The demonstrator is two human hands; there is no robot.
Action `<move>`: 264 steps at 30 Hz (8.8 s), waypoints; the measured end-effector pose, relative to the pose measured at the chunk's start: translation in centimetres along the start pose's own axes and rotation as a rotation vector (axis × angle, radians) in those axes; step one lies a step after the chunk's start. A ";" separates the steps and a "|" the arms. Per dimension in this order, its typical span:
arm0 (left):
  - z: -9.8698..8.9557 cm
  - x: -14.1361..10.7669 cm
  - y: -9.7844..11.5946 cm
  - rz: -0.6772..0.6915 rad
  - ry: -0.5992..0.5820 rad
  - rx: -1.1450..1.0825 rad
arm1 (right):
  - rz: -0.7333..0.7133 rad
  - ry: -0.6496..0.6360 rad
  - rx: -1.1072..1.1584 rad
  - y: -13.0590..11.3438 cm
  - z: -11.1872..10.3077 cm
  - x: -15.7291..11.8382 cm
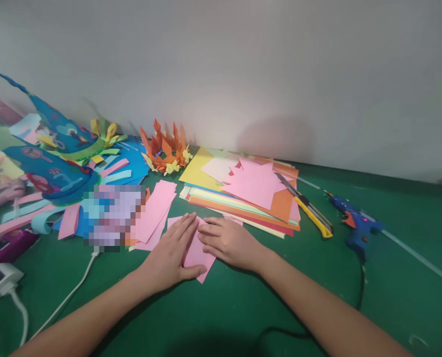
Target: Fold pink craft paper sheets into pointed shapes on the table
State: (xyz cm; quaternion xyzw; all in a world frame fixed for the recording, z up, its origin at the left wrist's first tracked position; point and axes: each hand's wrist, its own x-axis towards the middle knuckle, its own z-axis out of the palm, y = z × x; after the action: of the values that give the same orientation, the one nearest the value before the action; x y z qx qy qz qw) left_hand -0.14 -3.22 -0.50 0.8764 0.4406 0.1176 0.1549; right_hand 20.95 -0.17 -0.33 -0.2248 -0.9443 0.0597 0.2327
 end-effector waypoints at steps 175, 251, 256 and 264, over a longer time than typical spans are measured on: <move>-2.1 0.2 -1.4 0.255 0.119 -0.298 | -0.067 -0.314 0.004 -2.5 -1.4 -0.6; -2.5 0.4 -1.6 0.426 -0.114 -0.315 | 0.182 -0.100 0.115 -4.9 -1.4 -2.7; -2.4 0.3 -1.5 0.391 -0.133 -0.295 | 0.209 -0.136 0.133 -5.0 -1.4 -2.6; -2.1 0.2 -1.7 0.393 -0.144 -0.301 | 0.079 -0.049 0.016 -4.7 -1.2 -3.0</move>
State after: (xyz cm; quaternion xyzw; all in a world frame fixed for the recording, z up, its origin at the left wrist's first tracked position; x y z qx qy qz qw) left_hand -1.95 -1.72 0.80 0.9184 0.2273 0.1471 0.2885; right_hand 22.03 -5.75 0.49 -0.2586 -0.9396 0.0816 0.2088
